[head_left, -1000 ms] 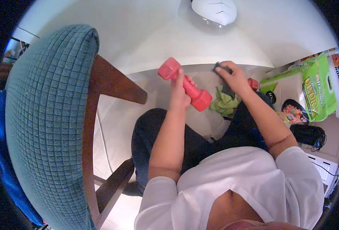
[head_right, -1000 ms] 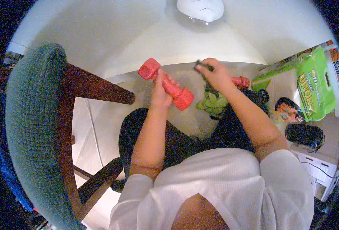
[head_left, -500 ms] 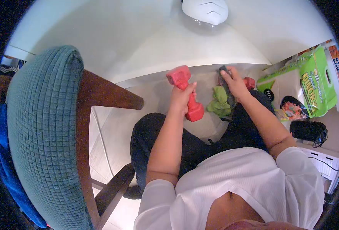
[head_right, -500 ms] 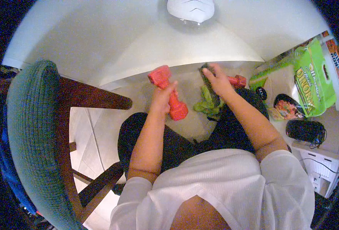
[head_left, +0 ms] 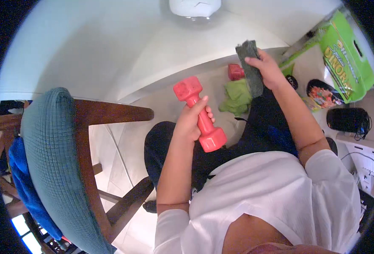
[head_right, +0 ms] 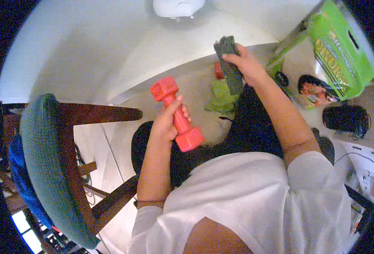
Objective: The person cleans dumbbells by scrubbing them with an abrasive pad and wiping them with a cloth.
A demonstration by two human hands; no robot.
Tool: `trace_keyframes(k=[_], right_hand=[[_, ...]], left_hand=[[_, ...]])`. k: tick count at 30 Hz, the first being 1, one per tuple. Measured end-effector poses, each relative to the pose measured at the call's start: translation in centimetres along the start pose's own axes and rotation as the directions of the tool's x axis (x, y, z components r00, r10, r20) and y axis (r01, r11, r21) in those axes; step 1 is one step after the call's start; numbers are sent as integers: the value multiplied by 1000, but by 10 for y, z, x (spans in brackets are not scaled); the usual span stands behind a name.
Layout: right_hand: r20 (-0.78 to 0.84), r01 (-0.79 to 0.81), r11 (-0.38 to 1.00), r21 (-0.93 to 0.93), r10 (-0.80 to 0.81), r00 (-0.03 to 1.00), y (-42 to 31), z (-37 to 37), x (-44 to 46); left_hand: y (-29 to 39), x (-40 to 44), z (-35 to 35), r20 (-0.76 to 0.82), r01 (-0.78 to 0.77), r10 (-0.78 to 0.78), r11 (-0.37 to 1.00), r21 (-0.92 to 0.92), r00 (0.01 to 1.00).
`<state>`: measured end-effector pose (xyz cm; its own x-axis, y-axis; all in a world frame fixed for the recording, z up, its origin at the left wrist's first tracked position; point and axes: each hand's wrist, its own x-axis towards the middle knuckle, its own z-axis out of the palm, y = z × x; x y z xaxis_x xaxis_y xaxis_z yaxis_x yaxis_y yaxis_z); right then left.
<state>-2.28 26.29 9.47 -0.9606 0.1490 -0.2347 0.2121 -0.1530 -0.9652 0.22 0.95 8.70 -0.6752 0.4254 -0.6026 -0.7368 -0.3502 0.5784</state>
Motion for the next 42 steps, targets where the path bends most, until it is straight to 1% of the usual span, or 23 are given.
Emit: trace_keyframes(k=[1,4,5,6,7,8,9,11,13,14,17,19,21,22,25,28,29,31,34,35,38,39,42], right_hand=[[-15,-52,996,67,53,998,-10,-8,-7],[-4,-22,1000,-1,22,1000,-13,-29,-17],[-66,-2,953,-303,-19,998,-3,-35,-18],[53,70,630,-773,-46,998,18,-52,-4],[243,307,425,-852,-200,949,38,-52,-4],[261,253,339,-906,-20,965,53,-46,-1],[278,193,309,-931,259,925,47,-30,-4],[298,270,130,-954,305,905,71,-9,-4],[249,239,75,-968,378,892,105,11,15],[219,219,48,-974,413,884,113,19,22],[466,386,288,-876,301,832,74,39,9],[534,409,484,-774,150,832,19,49,-11],[547,258,799,-543,103,831,-4,51,-19],[544,163,907,-388,83,835,-7,51,-21],[529,105,962,-252,46,847,-4,55,-22],[464,209,861,-464,35,885,42,46,-8],[427,219,749,-625,94,899,58,40,-4],[317,212,441,-872,180,931,78,28,2],[87,63,663,-746,2,996,80,22,-4],[57,-17,682,-731,86,995,72,17,-2],[54,35,844,-535,-7,999,109,-6,22],[70,8,871,-492,31,997,113,-8,25],[40,-103,905,-413,131,991,91,0,18]], left_hand=[[-4,-3,6,-7,15,-15,998,56,1000],[-27,1,13,15,59,-63,980,192,998],[-37,2,14,13,70,-74,979,189,997],[-46,1,18,1,89,-91,978,189,996],[-53,1,17,-5,101,-102,977,187,995],[-57,1,16,-19,102,-100,981,168,995],[-59,-2,13,-40,101,-97,984,145,995],[-57,-12,10,-96,76,-67,993,94,993],[-47,-25,9,-165,31,-23,999,43,986],[-42,-31,4,-162,1,2,1000,17,987],[-31,-53,-21,-163,-59,46,995,-75,986],[-23,-67,-24,-186,-107,84,987,-122,979],[-18,-72,-31,-186,-151,122,977,-151,975],[-16,-75,-33,-200,-163,129,973,-162,971],[-13,-81,-30,-214,-178,137,966,-187,967],[-14,-81,-33,-193,-155,121,973,-169,974],[-16,-77,-32,-185,-143,115,979,-145,976],[-24,-66,-31,-176,-111,91,988,-110,980],[-32,-45,-20,-141,7,-16,998,-63,990],[-34,-39,-12,-175,27,-31,999,-25,984],[-53,14,-9,-91,250,-252,968,-24,964],[-59,30,-9,-112,269,-269,963,-12,957],[-82,68,-20,-176,308,-302,951,7,937]])
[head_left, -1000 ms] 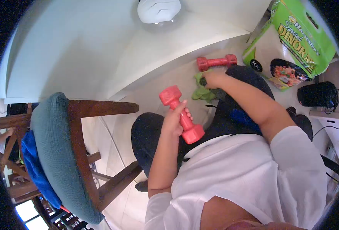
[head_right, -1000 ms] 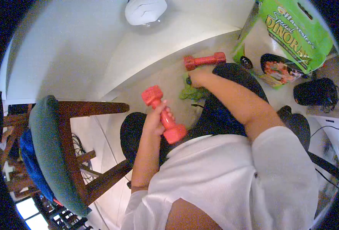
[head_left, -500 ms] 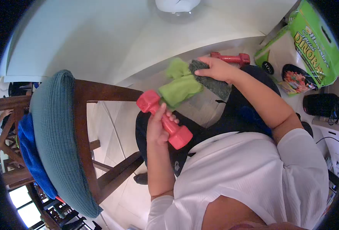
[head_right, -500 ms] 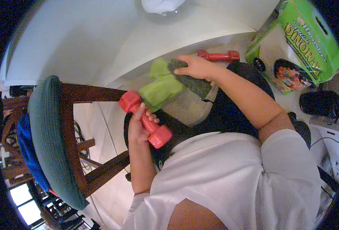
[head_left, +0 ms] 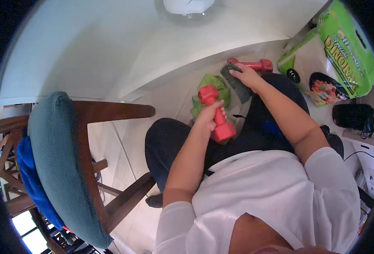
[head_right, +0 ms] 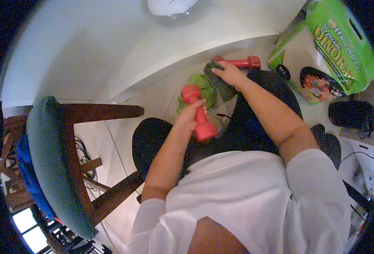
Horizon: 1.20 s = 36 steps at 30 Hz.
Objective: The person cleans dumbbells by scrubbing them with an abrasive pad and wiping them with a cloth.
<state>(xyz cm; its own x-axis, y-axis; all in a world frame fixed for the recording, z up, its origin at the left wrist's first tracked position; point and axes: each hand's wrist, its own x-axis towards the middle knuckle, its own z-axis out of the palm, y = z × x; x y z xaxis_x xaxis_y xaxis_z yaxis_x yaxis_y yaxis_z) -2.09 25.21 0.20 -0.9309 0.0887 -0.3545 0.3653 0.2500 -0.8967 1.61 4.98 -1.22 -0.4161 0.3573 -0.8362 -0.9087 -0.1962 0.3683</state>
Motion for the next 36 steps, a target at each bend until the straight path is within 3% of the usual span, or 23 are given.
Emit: trace_keyframes(k=[3,6,8,10,11,14,17,20,23,26,29,31,33,36], right_hand=[[92,-11,993,119,0,996,13,12,12],[300,76,994,-73,-51,953,16,32,22],[418,311,934,-173,-216,882,20,54,21],[543,537,809,-238,-347,765,22,73,16],[561,552,814,-180,-376,738,24,77,14],[471,304,948,-92,-228,852,21,85,12],[371,194,944,-266,-86,925,26,99,16],[240,291,912,-288,-225,944,23,111,15],[215,295,904,-309,-236,948,29,118,23],[190,193,908,-371,-130,973,12,118,25],[71,312,863,-396,-310,948,33,125,43],[-50,54,985,-165,-63,997,68,110,72],[59,-216,934,284,208,976,55,83,67],[393,-360,874,328,221,893,7,59,39]], left_hand=[[-11,25,-14,-51,14,-11,998,59,999],[-18,28,-23,-121,10,20,971,240,992],[-22,28,-17,-157,-54,120,926,374,980],[-25,39,-20,-151,-80,112,976,204,982],[-27,44,-23,-148,-88,105,989,116,983],[-30,53,-31,-146,-14,24,997,71,989],[-25,51,-30,-120,33,-28,999,39,992],[-22,47,-30,-98,78,-79,997,-18,992],[-10,34,-22,-108,72,-75,997,-33,991],[-4,26,-15,-172,83,-87,996,-26,981],[-8,29,-15,-182,69,-84,994,-88,980],[-14,34,-20,-117,19,-22,999,-26,993],[-16,40,-24,-97,0,5,999,44,995],[-19,45,-22,-147,20,-7,996,84,989]])
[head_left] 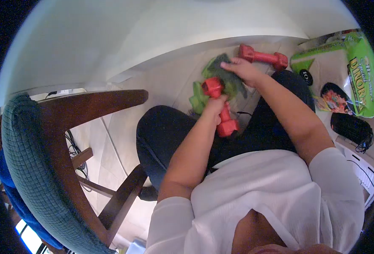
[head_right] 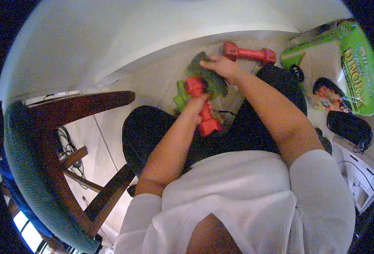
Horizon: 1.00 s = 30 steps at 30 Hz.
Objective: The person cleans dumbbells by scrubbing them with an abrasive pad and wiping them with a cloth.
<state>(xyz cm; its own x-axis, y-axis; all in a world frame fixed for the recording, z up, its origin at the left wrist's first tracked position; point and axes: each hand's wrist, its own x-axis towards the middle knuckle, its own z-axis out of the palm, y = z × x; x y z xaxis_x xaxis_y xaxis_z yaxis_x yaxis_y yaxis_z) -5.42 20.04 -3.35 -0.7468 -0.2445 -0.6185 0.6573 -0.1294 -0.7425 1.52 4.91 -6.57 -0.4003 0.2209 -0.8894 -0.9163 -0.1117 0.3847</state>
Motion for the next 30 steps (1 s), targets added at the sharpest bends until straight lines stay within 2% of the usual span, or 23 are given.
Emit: trace_keyframes(k=[1,2,4,5,8,11,14,17,20,21,24,25,26,28,29,30], right_hand=[[39,2,975,-222,7,999,-4,4,-10],[65,148,903,-404,-133,989,5,9,-12],[199,393,605,-693,-364,910,27,21,-9],[139,337,721,-606,-321,937,31,25,-7],[28,224,643,-732,-300,953,21,35,-13],[-111,149,658,-738,-335,936,33,43,2],[-134,139,698,-702,-321,938,22,48,8],[-203,182,602,-777,-514,833,42,33,41],[-514,-59,875,-481,-227,827,33,13,40],[-358,72,997,9,-64,932,31,1,37],[-45,47,997,60,-44,998,6,-3,10],[-40,-3,948,-319,-10,999,8,-5,10],[24,167,874,-457,-175,984,15,1,8],[224,472,594,-651,-443,868,31,20,5],[158,309,777,-548,-266,951,33,22,9],[129,308,713,-630,-295,947,32,26,9]], left_hand=[[1,-1,2,-19,3,-3,1000,-25,1000],[2,-1,4,-39,8,-10,999,-49,999],[1,-2,5,3,-31,31,997,-69,1000],[0,-3,3,16,-47,48,995,-83,999],[6,-9,2,-3,-62,62,998,-32,998],[10,-14,7,-41,17,-20,997,-77,999],[9,-12,6,-9,34,-36,991,-132,999],[8,-11,6,-31,33,-36,994,-105,999],[-4,1,5,-16,-77,77,997,-9,997],[-6,1,4,-23,-76,76,997,-2,997],[-4,7,6,-35,-95,94,995,-24,995],[-6,8,7,-34,-106,104,993,-56,994],[-8,10,8,-35,-116,113,989,-87,993],[-10,15,11,-11,-131,131,976,-174,991],[-11,17,10,-5,-138,140,966,-219,990],[-9,11,8,-25,-124,122,977,-176,992]])
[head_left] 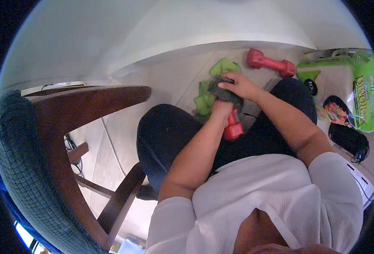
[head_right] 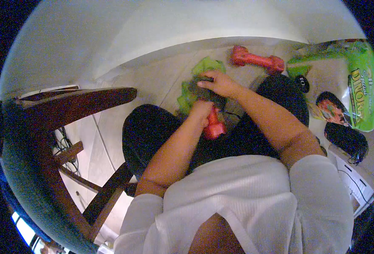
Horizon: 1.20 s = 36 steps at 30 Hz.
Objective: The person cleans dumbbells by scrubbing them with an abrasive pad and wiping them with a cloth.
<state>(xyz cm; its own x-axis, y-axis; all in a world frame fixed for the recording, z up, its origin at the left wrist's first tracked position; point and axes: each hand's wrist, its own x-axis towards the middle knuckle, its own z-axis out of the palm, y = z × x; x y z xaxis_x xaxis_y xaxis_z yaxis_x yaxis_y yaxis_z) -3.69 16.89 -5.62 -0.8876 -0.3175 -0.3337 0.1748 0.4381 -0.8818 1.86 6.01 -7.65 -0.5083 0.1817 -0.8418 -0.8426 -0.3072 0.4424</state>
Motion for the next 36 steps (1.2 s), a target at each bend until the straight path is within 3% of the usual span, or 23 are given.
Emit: trace_keyframes(k=[2,5,8,11,12,13,14,15,17,18,20,23,27,29,32,34,36], right_hand=[[-90,6,977,-214,-26,996,-8,1,4],[-198,5,959,-284,-64,978,-22,10,8],[-233,-95,986,-140,60,971,-18,12,24],[-563,-206,971,-123,103,820,20,-3,37],[-467,-207,958,198,278,839,22,-14,31],[-310,-224,839,495,412,857,16,-29,20],[-114,-258,630,733,487,866,10,-41,13],[-11,-234,594,769,379,925,-2,-47,2],[-34,-328,865,381,367,930,-29,-42,-14],[-42,-349,925,148,358,933,-36,-40,-16],[-30,-154,988,-6,154,988,34,-13,3],[-10,-130,983,-131,130,991,-10,-5,-5],[-134,-97,938,-332,55,989,-24,3,0],[-171,-102,927,-362,42,984,-25,10,2],[-206,-117,927,-356,45,977,-28,10,9],[-275,-160,906,-391,50,960,-26,9,14],[-304,-243,954,-176,182,935,-4,-9,32]], left_hand=[[10,-10,2,-33,23,-20,996,91,999],[16,-13,4,-33,134,-133,990,30,991],[20,-14,4,-37,159,-158,987,20,987],[13,-10,1,23,96,-98,992,76,995],[13,-10,2,23,65,-67,992,105,997],[12,-12,2,18,38,-41,991,127,999],[10,-13,2,13,14,-16,990,143,1000],[9,-12,2,17,34,-36,992,125,999],[10,-5,1,33,64,-67,993,99,997],[6,0,3,62,43,-45,999,32,997],[-6,11,2,106,9,2,994,-109,994],[-14,19,-12,70,87,-84,995,-44,994],[-2,11,-3,72,42,-38,997,-57,997],[3,5,-2,-18,94,-93,995,18,995],[10,-7,2,-21,-24,25,999,39,999],[8,-2,-1,-47,80,-79,996,34,996],[7,0,-2,-31,101,-99,992,73,995]])
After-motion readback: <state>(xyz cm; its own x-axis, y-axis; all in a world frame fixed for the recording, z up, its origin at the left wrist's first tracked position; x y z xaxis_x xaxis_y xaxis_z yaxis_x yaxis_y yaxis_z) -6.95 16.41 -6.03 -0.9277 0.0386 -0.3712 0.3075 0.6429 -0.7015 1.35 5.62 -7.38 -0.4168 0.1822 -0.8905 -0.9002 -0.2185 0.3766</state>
